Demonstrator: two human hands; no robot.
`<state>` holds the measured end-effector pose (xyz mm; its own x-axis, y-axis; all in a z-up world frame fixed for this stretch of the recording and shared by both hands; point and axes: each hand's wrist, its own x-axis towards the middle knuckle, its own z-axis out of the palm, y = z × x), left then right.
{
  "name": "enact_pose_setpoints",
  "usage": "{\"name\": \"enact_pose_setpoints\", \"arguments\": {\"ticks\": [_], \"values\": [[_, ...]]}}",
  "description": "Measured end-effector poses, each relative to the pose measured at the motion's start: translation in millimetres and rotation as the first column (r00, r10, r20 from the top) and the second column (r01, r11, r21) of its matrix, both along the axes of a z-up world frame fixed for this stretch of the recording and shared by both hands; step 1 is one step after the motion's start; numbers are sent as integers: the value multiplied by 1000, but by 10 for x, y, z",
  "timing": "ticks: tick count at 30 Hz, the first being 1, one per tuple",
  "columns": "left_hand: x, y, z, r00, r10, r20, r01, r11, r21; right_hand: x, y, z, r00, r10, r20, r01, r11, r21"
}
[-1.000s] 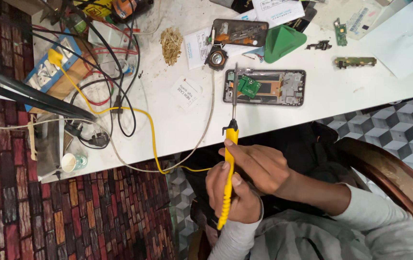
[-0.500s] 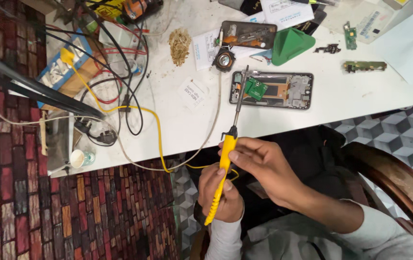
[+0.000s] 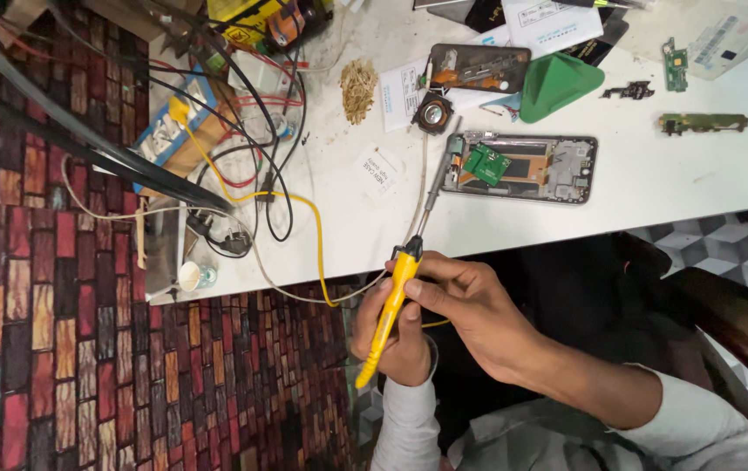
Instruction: The person uses a yellow hot air gun to apply heat to the internal components of a disassembled smartphone. They repeatedly direct the airflow at the motherboard and surrounding areas while holding the device steady with their other hand.
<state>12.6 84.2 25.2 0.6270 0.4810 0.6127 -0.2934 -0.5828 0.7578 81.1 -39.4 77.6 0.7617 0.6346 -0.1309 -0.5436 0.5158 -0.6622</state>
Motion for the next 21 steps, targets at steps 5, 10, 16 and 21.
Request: {"name": "enact_pose_setpoints", "arguments": {"ticks": [5, 10, 16, 21], "values": [[147, 78, 264, 993, 66, -95, -49, 985, 164, 129, -148, 112, 960, -39, 278, 90, 981, -171], [530, 425, 552, 994, 91, -58, -91, 996, -5, 327, -684, 268, 768, -19, 641, 328, 870, -369], [1035, 838, 548, 963, 65, -263, -92, 992, -90, 602, -1414, 486, 580, 94, 809, 576, 655, -489], [1201, 1026, 367, 955, 16, -295, -45, 995, -92, 759, -1730, 492, 673, 196, 713, 619, 379, -688]]}}
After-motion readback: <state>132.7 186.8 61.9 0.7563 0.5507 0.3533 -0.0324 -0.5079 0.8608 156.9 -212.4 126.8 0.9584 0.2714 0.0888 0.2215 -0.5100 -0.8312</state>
